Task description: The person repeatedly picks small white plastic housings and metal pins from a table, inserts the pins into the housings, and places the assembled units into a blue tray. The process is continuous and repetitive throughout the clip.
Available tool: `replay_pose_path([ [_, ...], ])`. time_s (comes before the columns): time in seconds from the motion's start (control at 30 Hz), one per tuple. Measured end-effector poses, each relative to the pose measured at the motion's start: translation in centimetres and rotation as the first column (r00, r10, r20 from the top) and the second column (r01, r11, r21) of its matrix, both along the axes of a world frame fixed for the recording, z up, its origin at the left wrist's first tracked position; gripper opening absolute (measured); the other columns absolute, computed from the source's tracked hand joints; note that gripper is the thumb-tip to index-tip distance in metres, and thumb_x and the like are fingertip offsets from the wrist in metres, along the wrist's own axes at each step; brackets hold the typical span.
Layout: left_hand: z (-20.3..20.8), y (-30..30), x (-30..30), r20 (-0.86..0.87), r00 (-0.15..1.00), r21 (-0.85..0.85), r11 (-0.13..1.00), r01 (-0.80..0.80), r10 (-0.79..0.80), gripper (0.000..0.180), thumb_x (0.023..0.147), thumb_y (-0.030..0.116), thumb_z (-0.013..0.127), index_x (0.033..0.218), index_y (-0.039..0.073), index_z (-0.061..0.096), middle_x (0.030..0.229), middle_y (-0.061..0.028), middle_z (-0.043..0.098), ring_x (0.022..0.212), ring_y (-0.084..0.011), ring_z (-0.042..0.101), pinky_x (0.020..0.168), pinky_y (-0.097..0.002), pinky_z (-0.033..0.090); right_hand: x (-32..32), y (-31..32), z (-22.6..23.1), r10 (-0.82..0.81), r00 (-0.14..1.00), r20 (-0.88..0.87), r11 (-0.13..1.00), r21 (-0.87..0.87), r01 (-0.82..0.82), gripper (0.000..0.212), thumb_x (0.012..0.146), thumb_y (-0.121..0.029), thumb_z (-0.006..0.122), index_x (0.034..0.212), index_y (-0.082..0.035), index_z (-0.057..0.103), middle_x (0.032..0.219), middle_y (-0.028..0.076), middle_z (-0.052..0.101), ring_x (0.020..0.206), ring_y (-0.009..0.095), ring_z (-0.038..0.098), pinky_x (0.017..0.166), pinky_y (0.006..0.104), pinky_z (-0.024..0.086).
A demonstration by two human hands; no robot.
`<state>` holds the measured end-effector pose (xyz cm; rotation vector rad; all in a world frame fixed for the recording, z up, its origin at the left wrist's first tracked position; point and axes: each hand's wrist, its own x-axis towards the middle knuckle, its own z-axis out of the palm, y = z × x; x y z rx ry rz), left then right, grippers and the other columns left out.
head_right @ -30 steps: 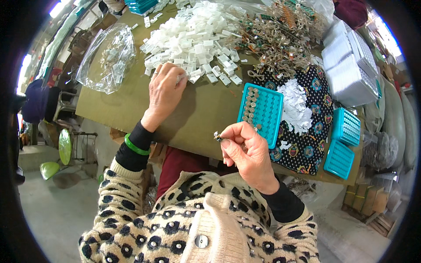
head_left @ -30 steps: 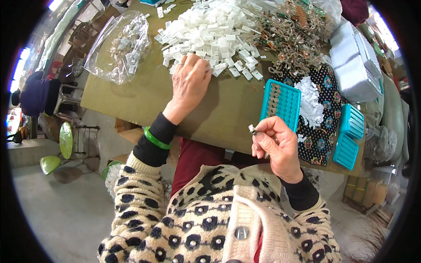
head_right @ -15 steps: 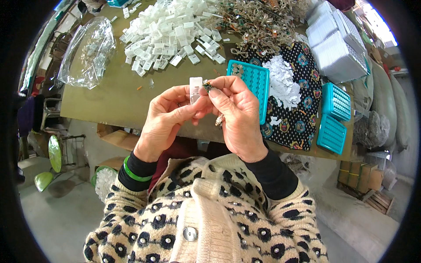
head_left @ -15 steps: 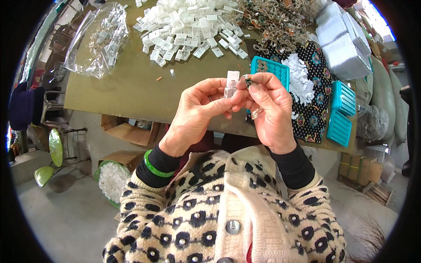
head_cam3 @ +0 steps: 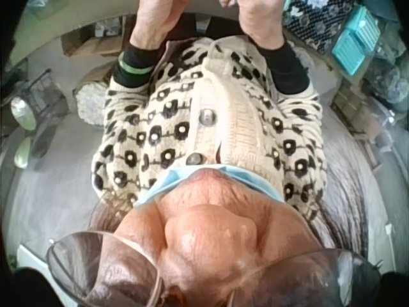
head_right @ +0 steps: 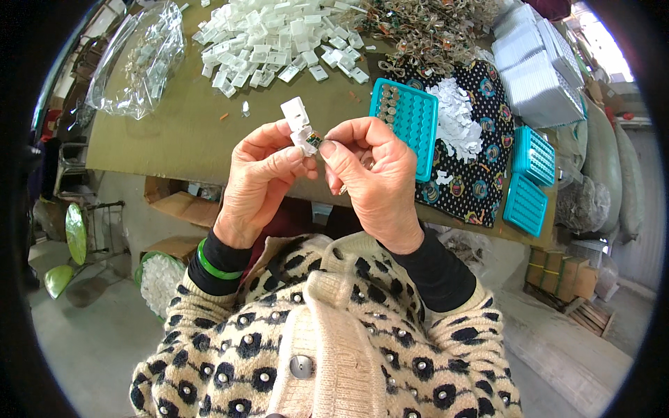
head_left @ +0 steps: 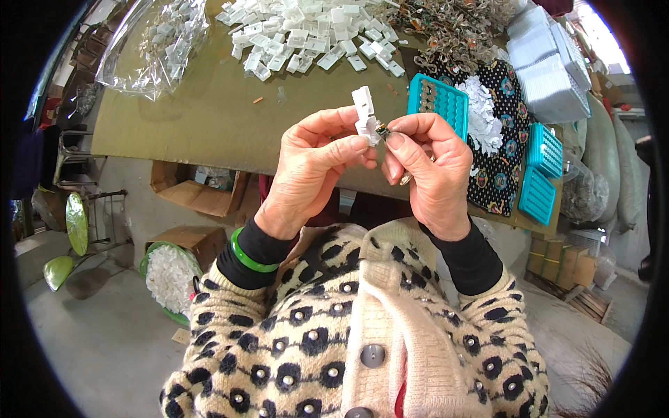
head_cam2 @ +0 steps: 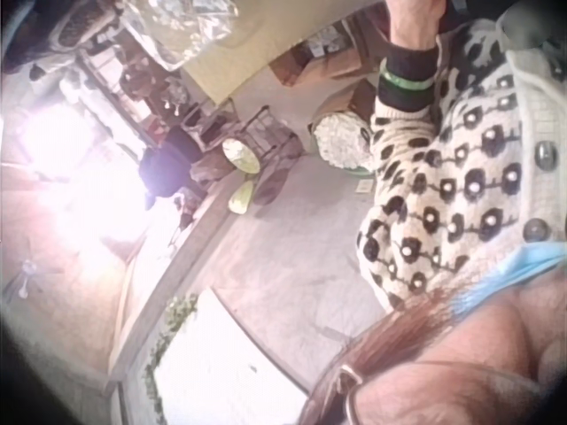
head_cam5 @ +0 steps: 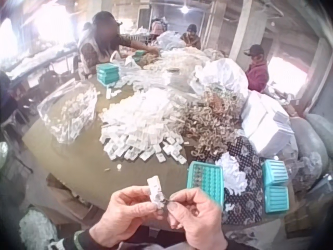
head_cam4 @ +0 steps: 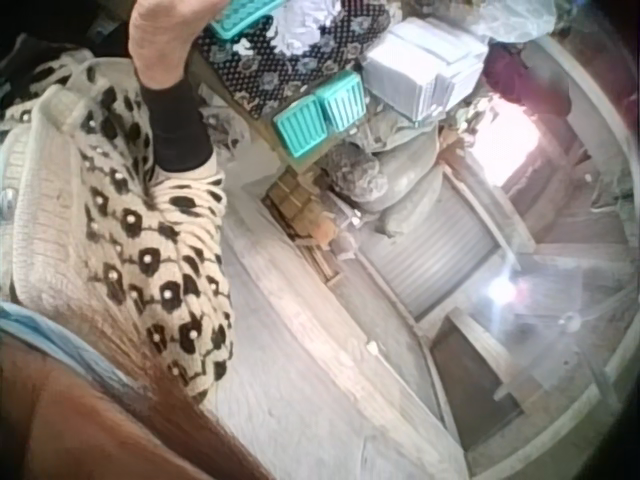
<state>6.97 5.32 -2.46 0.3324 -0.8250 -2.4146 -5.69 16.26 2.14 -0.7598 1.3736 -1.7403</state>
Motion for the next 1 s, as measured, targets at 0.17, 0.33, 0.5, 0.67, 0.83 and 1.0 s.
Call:
replay_pose_path([
  [0.17, -0.3, 0.4, 0.1, -0.069, 0.995, -0.021, 0.997, -0.069, 0.067, 0.029, 0.082, -0.008, 0.071, 0.110, -0.002, 0.065, 0.097, -0.0133, 0.069, 0.082, -0.0202, 0.069, 0.075, -0.0335, 0.059, 0.3, -0.2, 0.7, 0.019, 0.989, 0.144, 1.000, 0.011, -0.021, 0.010, 0.092, -0.006, 0.066, 0.096, 0.001, 0.059, 0.074, 0.004, 0.061, 0.054, 0.005, 0.049, 0.048, 0.0190, 0.039],
  [0.33, -0.5, 0.6, 0.1, -0.107, 0.982, -0.170, 0.970, -0.174, 0.157, 0.026, 0.080, -0.011, 0.071, 0.104, -0.003, 0.065, 0.098, -0.0092, 0.065, 0.082, -0.0182, 0.068, 0.075, -0.0318, 0.059, 0.9, -0.1, 1.4, 0.052, 0.990, 0.130, 0.990, 0.120, -0.068, 0.009, 0.092, -0.005, 0.064, 0.098, 0.000, 0.060, 0.077, 0.001, 0.057, 0.054, 0.007, 0.045, 0.051, 0.0247, 0.039],
  [0.5, -0.8, 0.5, -0.1, -0.088, 0.970, -0.188, 0.953, -0.238, 0.225, 0.024, 0.078, -0.012, 0.072, 0.099, -0.002, 0.066, 0.099, -0.0078, 0.064, 0.083, -0.0157, 0.067, 0.076, -0.0287, 0.058, 1.9, -0.5, 0.9, -0.030, 0.999, 0.043, 0.995, 0.101, 0.026, 0.011, 0.093, -0.008, 0.065, 0.097, 0.002, 0.062, 0.072, 0.003, 0.062, 0.053, 0.004, 0.048, 0.048, 0.0182, 0.038],
  [0.67, -0.6, 0.5, 0.4, -0.079, 0.971, -0.177, 0.955, -0.239, 0.228, 0.024, 0.079, -0.011, 0.073, 0.099, -0.001, 0.064, 0.098, -0.0075, 0.066, 0.083, -0.0148, 0.067, 0.078, -0.0276, 0.057, 2.0, -0.4, 0.0, -0.030, 0.867, -0.498, 0.993, 0.082, 0.081, 0.007, 0.090, -0.005, 0.067, 0.093, 0.000, 0.063, 0.080, 0.002, 0.062, 0.061, 0.006, 0.051, 0.055, 0.0213, 0.042],
  [0.83, 0.3, 0.6, 0.5, 0.014, 0.976, -0.098, 0.972, -0.215, 0.218, 0.017, 0.083, -0.006, 0.071, 0.098, -0.002, 0.063, 0.093, -0.0108, 0.070, 0.080, -0.0165, 0.069, 0.076, -0.0277, 0.057, 2.5, -0.5, -1.1, -0.123, 0.811, -0.572, 0.988, 0.004, 0.152, 0.008, 0.085, 0.004, 0.064, 0.089, -0.001, 0.060, 0.084, 0.005, 0.061, 0.064, 0.011, 0.055, 0.057, 0.0249, 0.044],
  [1.0, 0.7, 1.2, 0.2, 0.078, 0.953, -0.150, 0.949, -0.278, 0.292, 0.013, 0.085, -0.005, 0.070, 0.095, -0.002, 0.063, 0.091, -0.0087, 0.071, 0.077, -0.0150, 0.069, 0.071, -0.0273, 0.056, 2.4, -0.4, -1.5, -0.169, 0.625, -0.762, 0.978, -0.054, 0.199, 0.013, 0.083, 0.009, 0.063, 0.089, -0.001, 0.056, 0.082, 0.010, 0.059, 0.065, 0.020, 0.058, 0.058, 0.0315, 0.047],
])
